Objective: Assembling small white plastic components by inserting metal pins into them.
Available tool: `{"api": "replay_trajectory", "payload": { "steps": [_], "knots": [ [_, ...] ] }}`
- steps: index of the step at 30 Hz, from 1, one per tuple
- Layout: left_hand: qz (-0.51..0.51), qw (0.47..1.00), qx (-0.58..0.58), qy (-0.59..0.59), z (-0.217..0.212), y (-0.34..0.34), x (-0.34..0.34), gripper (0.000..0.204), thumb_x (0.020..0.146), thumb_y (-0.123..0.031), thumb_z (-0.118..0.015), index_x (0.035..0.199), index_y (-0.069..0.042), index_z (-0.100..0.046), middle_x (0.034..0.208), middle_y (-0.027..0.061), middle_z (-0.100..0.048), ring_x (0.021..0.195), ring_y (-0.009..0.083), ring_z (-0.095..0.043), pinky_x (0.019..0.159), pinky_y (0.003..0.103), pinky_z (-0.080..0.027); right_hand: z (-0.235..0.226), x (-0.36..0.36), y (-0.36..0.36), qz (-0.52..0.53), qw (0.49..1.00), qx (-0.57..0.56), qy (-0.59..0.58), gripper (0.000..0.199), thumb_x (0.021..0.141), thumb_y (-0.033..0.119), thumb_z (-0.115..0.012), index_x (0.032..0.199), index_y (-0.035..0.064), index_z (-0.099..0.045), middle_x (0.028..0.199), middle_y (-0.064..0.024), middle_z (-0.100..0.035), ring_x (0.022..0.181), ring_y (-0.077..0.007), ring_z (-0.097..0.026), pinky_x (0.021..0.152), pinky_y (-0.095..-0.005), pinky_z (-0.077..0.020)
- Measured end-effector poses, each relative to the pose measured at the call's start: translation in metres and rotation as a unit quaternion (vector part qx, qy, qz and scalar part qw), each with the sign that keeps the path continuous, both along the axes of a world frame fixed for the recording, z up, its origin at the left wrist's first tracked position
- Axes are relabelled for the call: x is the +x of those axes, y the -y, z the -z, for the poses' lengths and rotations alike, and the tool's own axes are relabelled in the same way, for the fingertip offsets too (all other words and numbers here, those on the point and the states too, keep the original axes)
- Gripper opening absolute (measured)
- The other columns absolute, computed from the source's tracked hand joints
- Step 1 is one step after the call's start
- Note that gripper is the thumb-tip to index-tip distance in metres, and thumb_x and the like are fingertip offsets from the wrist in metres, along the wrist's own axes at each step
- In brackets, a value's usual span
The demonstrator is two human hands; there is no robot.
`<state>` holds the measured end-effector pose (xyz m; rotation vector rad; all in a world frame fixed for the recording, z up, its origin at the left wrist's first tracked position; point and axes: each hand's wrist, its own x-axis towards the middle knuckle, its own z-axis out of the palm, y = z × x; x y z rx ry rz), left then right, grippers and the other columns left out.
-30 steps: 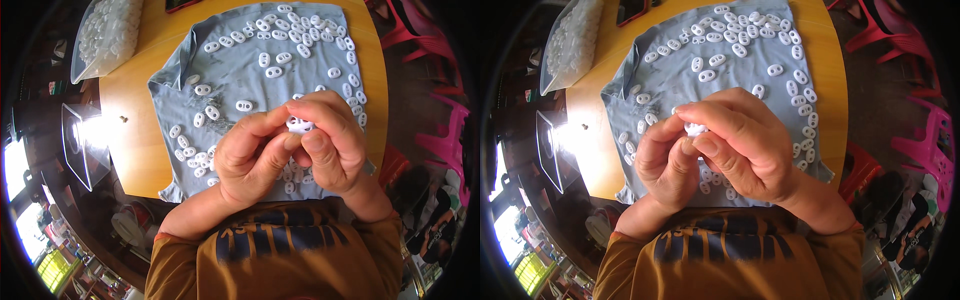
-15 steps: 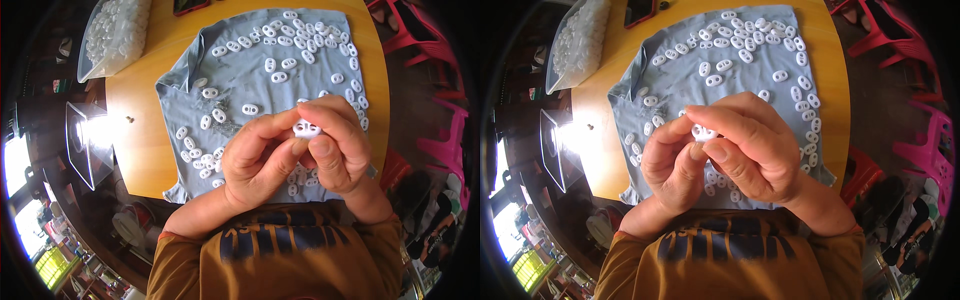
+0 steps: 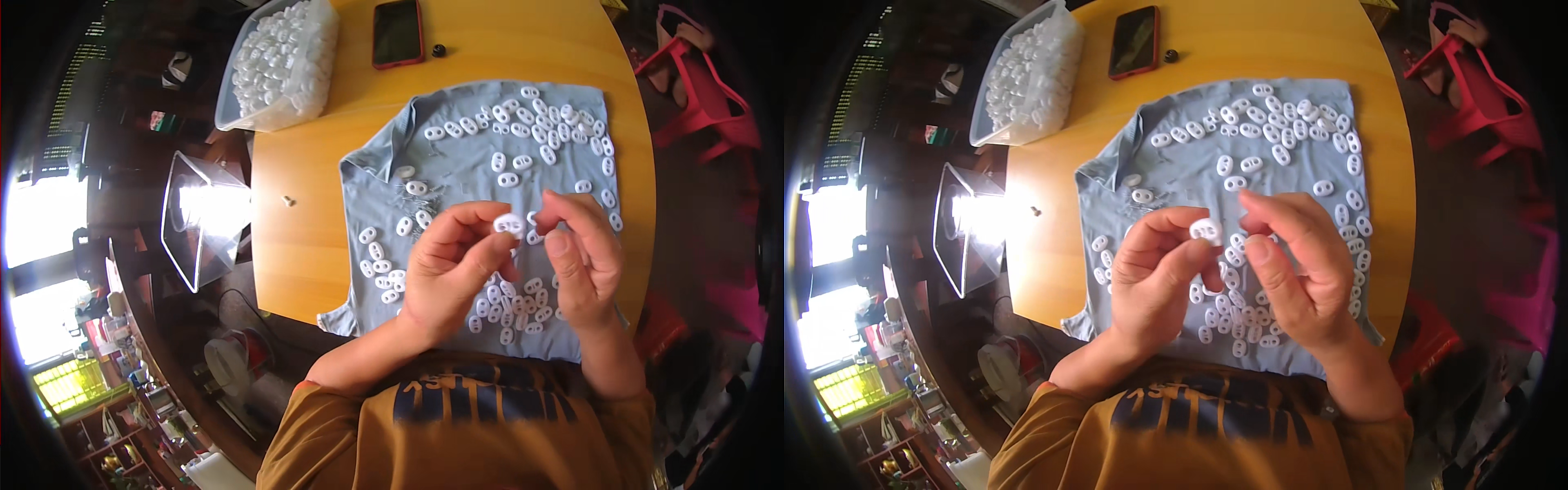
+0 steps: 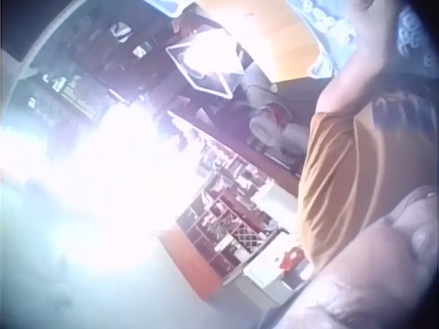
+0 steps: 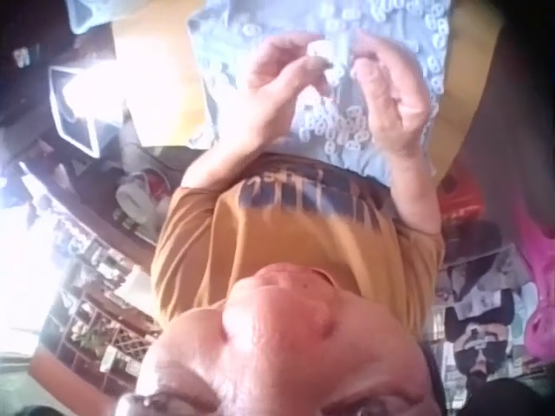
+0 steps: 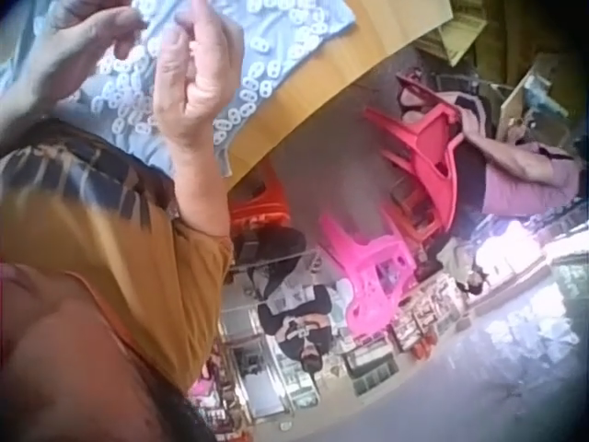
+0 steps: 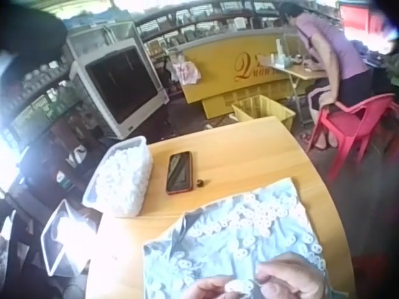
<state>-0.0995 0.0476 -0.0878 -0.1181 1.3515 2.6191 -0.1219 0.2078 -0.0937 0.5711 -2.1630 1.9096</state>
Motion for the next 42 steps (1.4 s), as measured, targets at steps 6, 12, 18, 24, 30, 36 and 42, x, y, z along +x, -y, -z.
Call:
{"api": "replay_trajectory", "payload": {
  "steps": [6, 12, 18, 24, 30, 36, 42],
  "knots": [
    [-0.103, 0.99, -0.093, 0.024, -0.037, 0.048, -0.028, 0.021, 0.084, -0.008, -0.058, 0.104, 0.0, -0.056, 0.086, 0.0082, -0.059, 0.063, 0.012, -0.053, 0.057, 0.023, -0.045, 0.003, -0.001, -0.01, 0.036, 0.996, -0.064, 0.057, 0.022, 0.088, 0.003, -0.053, 0.108, -0.003, -0.057, 0.089, -0.007, -0.056, 0.079, -0.0115, -0.052, 0.071, -0.0214, -0.0416],
    [-0.231, 0.948, -0.172, -0.133, -0.058, 0.175, -0.145, 0.015, 0.084, -0.003, -0.056, 0.097, 0.004, -0.055, 0.088, 0.0126, -0.062, 0.068, 0.0123, -0.055, 0.062, 0.021, -0.044, -0.004, -0.007, -0.011, 0.083, 0.978, -0.167, 0.095, 0.022, 0.091, 0.01, -0.051, 0.107, -0.0018, -0.059, 0.084, -0.0031, -0.057, 0.076, -0.0083, -0.051, 0.07, -0.0216, -0.0427],
    [-0.173, 0.941, -0.257, -0.137, -0.042, 0.121, -0.115, 0.027, 0.086, -0.006, -0.054, 0.111, 0.006, -0.053, 0.093, 0.0152, -0.062, 0.07, 0.0151, -0.057, 0.066, 0.024, -0.045, 0.001, -0.02, -0.025, 0.137, 0.941, -0.269, 0.15, 0.024, 0.088, 0.015, -0.055, 0.105, -0.0011, -0.061, 0.078, -0.0026, -0.058, 0.072, -0.0086, -0.05, 0.068, -0.021, -0.0409],
    [0.069, 0.753, -0.582, -0.3, -0.008, 0.028, -0.063, 0.02, 0.078, 0.002, -0.06, 0.098, -0.004, -0.063, 0.081, 0.0097, -0.063, 0.069, 0.0195, -0.061, 0.06, 0.027, -0.047, 0.002, -0.02, -0.031, 0.129, 0.921, -0.322, 0.18, 0.025, 0.09, 0.012, -0.049, 0.107, -0.0036, -0.058, 0.077, -0.0029, -0.052, 0.069, -0.011, -0.045, 0.066, -0.0239, -0.038],
    [0.079, 0.654, -0.6, -0.454, -0.003, 0.0, -0.059, 0.024, 0.07, -0.001, -0.068, 0.092, -0.007, -0.063, 0.077, 0.0059, -0.061, 0.065, 0.0233, -0.058, 0.058, 0.032, -0.045, 0.007, -0.024, -0.039, 0.142, 0.912, -0.354, 0.15, 0.023, 0.087, 0.015, -0.056, 0.101, -0.0025, -0.062, 0.077, -0.0043, -0.059, 0.066, -0.0094, -0.049, 0.062, -0.02, -0.038],
    [0.167, 0.717, -0.5, -0.456, -0.032, -0.007, -0.022, 0.013, 0.071, 0.003, -0.066, 0.084, 0.001, -0.063, 0.072, 0.0086, -0.058, 0.058, 0.0224, -0.054, 0.051, 0.033, -0.043, 0.004, -0.023, -0.042, 0.162, 0.931, -0.283, 0.167, 0.027, 0.09, 0.012, -0.047, 0.109, -0.0042, -0.058, 0.078, -0.0037, -0.054, 0.068, -0.0118, -0.047, 0.065, -0.0256, -0.0389],
    [0.12, 0.775, -0.422, -0.455, -0.089, -0.037, -0.002, 0.014, 0.067, -0.01, -0.067, 0.081, -0.009, -0.068, 0.076, 0.0015, -0.06, 0.055, 0.0124, -0.054, 0.049, 0.026, -0.042, 0.005, -0.022, -0.043, 0.146, 0.931, -0.292, 0.16, 0.028, 0.09, 0.011, -0.046, 0.11, -0.0054, -0.056, 0.078, -0.0043, -0.054, 0.068, -0.012, -0.047, 0.066, -0.0257, -0.039]
  ]
}}
